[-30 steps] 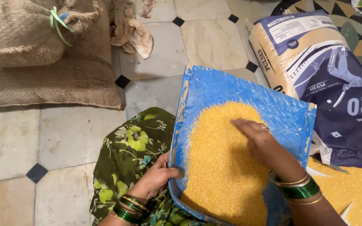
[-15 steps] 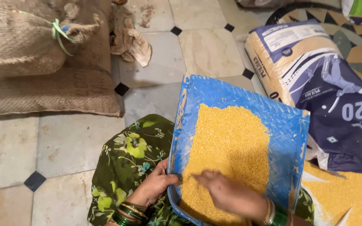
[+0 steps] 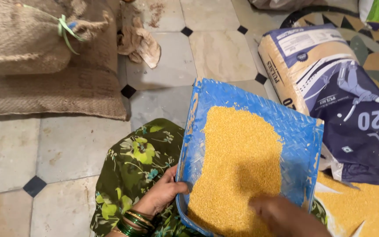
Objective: Sorting and winnowing grains using a blue winnowing tray.
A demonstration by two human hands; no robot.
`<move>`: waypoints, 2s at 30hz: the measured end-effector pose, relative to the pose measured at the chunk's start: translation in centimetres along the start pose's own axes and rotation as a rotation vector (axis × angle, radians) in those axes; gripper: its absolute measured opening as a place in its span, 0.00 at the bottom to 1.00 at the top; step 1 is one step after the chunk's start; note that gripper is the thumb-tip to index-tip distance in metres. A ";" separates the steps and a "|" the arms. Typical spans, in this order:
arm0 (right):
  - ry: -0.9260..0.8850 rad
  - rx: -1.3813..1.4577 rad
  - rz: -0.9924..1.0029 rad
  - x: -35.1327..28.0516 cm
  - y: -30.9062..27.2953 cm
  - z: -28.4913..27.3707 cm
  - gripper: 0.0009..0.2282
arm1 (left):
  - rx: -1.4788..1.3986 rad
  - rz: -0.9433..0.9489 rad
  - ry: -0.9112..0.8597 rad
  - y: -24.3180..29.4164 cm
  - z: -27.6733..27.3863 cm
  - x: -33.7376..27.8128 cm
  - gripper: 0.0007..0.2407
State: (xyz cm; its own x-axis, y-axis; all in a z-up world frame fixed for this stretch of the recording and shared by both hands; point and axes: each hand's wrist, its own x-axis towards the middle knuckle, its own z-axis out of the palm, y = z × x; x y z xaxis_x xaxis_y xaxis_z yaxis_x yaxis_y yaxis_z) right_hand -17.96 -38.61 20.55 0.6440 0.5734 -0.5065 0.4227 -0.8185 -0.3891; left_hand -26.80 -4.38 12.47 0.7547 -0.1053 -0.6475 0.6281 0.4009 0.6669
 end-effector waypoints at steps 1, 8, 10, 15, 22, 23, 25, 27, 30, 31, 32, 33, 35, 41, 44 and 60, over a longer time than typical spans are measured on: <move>-0.007 0.011 0.007 -0.7 -0.9 0.9 0.19 | 0.004 -0.014 -0.001 -0.1 -0.1 0.1 0.37; -0.243 0.002 -0.378 0.7 -3.6 2.8 0.25 | -0.023 0.113 -0.094 -0.4 0.0 0.1 0.35; -0.080 -0.172 -0.378 3.1 -3.9 1.2 0.33 | -0.022 0.176 -0.142 -0.8 -0.4 0.2 0.34; 0.426 -0.044 -0.316 2.6 -5.4 -5.5 0.35 | -0.052 0.082 -0.011 -1.6 -0.8 0.6 0.35; 0.114 -0.020 -0.004 -1.7 3.4 1.6 0.18 | -0.100 0.061 -0.026 -1.1 -0.4 0.7 0.36; -0.074 0.019 -0.008 -2.3 2.4 2.1 0.17 | -0.070 0.059 -0.017 -1.3 -0.6 0.9 0.36; -0.263 0.066 -0.006 -3.1 1.2 3.0 0.16 | -0.035 0.048 -0.016 -1.2 -0.5 0.8 0.36; -0.507 0.120 -0.016 -3.5 0.8 3.6 0.14 | -0.030 0.051 -0.021 -0.3 -0.1 0.4 0.35; -0.012 -0.032 -0.164 0.3 1.1 2.1 0.27 | -0.051 0.106 -0.123 0.9 0.5 -0.8 0.32; -0.007 -0.040 -0.176 1.4 0.2 0.1 0.27 | -0.051 0.120 -0.116 0.5 0.4 -0.5 0.32; 0.116 -0.070 -0.209 2.5 -0.8 -1.8 0.29 | -0.063 0.143 -0.122 0.1 0.2 -0.3 0.31; 0.235 -0.098 -0.243 3.6 -1.9 -3.6 0.31 | -0.076 0.164 -0.124 -0.3 0.1 -0.2 0.29; 0.361 -0.070 -0.346 3.4 -4.3 -6.0 0.31 | -0.068 0.167 -0.117 -0.3 -0.2 -0.2 0.29; 0.031 0.176 -0.350 2.9 -7.2 -2.8 0.30 | -0.002 0.121 -0.079 0.0 0.0 -0.1 0.30; -0.452 0.096 -0.288 1.3 -12.8 -3.5 0.22 | -0.009 0.141 -0.098 -0.1 0.2 0.0 0.30; 0.334 0.023 -0.080 4.5 -6.4 -7.7 0.14 | -0.031 0.080 -0.098 -0.4 -0.2 0.3 0.32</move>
State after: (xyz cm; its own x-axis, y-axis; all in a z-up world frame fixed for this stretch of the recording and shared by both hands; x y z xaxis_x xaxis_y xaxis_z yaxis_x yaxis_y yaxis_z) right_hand -12.84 -31.04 26.65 0.7838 0.5895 -0.1953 0.4686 -0.7679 -0.4367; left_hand -26.86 -4.38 11.95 0.8181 -0.1598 -0.5524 0.5602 0.4390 0.7025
